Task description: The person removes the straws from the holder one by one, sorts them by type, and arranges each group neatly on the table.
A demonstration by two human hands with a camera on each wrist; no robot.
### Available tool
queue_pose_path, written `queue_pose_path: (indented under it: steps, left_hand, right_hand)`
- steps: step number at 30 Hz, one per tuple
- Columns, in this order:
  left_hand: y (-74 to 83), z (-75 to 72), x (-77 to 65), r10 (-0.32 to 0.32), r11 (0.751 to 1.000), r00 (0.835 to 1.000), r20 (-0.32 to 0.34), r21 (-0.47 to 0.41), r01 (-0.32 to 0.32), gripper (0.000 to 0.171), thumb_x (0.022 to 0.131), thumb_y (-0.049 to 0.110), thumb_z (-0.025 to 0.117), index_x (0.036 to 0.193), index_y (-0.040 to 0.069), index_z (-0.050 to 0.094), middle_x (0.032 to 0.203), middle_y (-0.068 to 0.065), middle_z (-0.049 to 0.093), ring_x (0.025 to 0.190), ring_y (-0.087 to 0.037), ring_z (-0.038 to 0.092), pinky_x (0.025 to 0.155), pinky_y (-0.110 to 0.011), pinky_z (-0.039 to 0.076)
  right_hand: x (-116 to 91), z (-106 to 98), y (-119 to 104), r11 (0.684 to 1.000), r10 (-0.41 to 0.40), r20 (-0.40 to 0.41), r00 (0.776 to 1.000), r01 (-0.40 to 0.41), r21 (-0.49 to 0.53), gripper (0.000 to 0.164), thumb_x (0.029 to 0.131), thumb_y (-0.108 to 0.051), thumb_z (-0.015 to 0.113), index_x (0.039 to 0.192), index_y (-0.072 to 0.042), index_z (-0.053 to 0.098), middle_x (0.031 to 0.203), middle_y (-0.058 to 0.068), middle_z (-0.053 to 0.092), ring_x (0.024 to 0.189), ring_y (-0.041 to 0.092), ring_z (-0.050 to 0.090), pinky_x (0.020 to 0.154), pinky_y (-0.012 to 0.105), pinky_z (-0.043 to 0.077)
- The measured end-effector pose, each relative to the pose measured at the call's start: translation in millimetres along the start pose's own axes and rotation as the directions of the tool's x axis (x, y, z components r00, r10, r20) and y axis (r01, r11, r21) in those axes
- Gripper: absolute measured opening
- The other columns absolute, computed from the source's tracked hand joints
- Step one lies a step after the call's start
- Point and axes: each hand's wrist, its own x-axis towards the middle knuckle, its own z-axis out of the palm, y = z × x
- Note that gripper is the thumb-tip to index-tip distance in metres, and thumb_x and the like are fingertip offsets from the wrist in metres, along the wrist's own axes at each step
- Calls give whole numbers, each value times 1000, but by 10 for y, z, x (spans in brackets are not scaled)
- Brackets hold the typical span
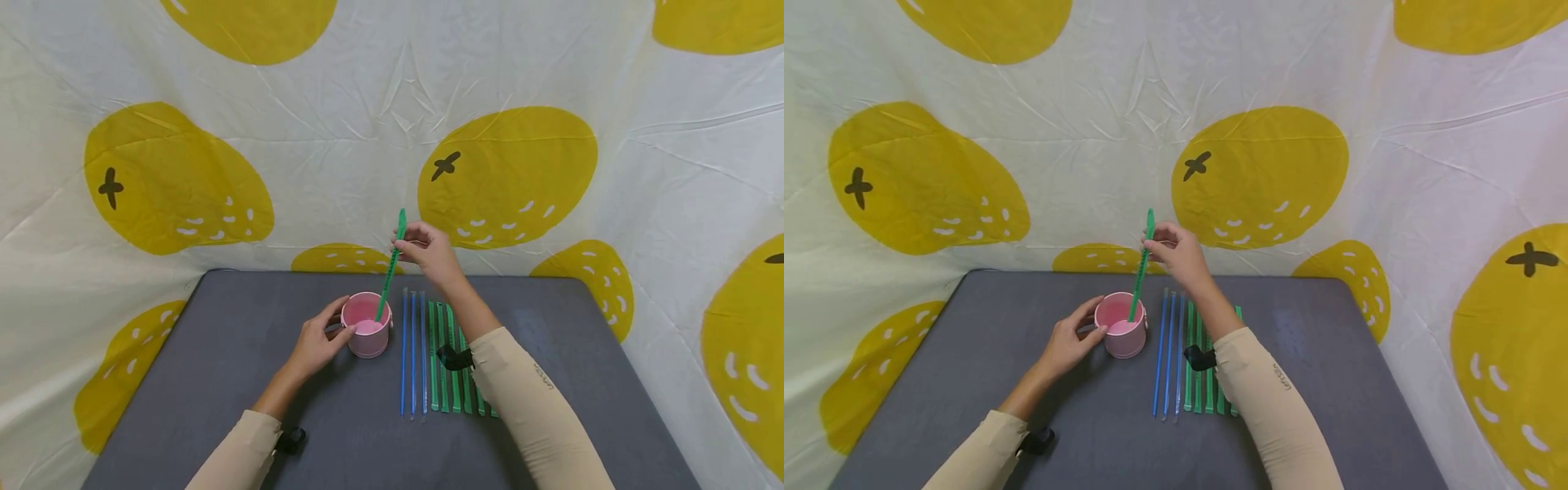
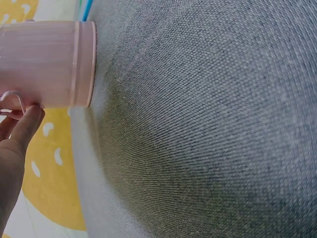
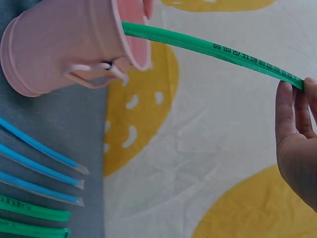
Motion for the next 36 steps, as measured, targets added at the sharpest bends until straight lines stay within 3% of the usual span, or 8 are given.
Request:
queue_pose_path:
  steps: [4,10,14,20,28,36]
  left_hand:
    - [-5,5,-8,9,1000,1000,-11,0,-9,64,93,20,79,151,12,52,140,-17,64,116,-42,69,93,-51,60]
    - [-44,14,-8,25,1000,1000,-16,-7,-25,65,92,18,79,150,11,52,141,-19,63,115,-45,69,92,-58,59]
    - [-60,16,-7,36,999,999,-12,0,-36,65,93,18,79,151,10,52,144,-18,62,115,-45,69,92,-58,59]
    - [-67,16,-6,51,999,999,-2,10,-51,67,93,17,78,153,8,49,146,-21,59,116,-49,67,91,-58,59]
    - [-51,15,-11,46,999,999,2,7,-46,66,94,18,77,153,10,49,147,-20,59,117,-48,67,91,-57,60]
    - [-58,5,3,51,999,999,0,12,-51,66,94,19,78,152,8,50,147,-16,60,116,-43,69,90,-48,62]
  right_hand:
    - [-31,-116,-81,999,-34,-19,999,35,24,29,99,-4,68,123,9,61,105,2,72,99,24,75,85,33,65]
    - [-104,-333,-158,999,-39,-54,998,40,22,23,99,-7,69,121,-1,66,103,-1,72,94,15,75,83,31,65]
    - [-161,-489,-175,999,-42,-76,996,43,9,20,99,-7,69,119,-4,66,103,1,71,93,13,75,84,33,65]
    - [-287,-743,-115,999,-38,-104,994,37,-11,19,99,-9,70,117,-6,67,108,11,71,94,17,75,81,29,65]
    - [-476,-1090,47,999,17,-117,993,-23,-46,20,99,-10,69,118,-6,66,103,-3,73,96,12,75,81,24,64]
    - [-624,-1336,173,973,42,-134,990,-71,-219,28,101,-15,68,123,0,64,101,-8,74,93,4,72,80,20,62]
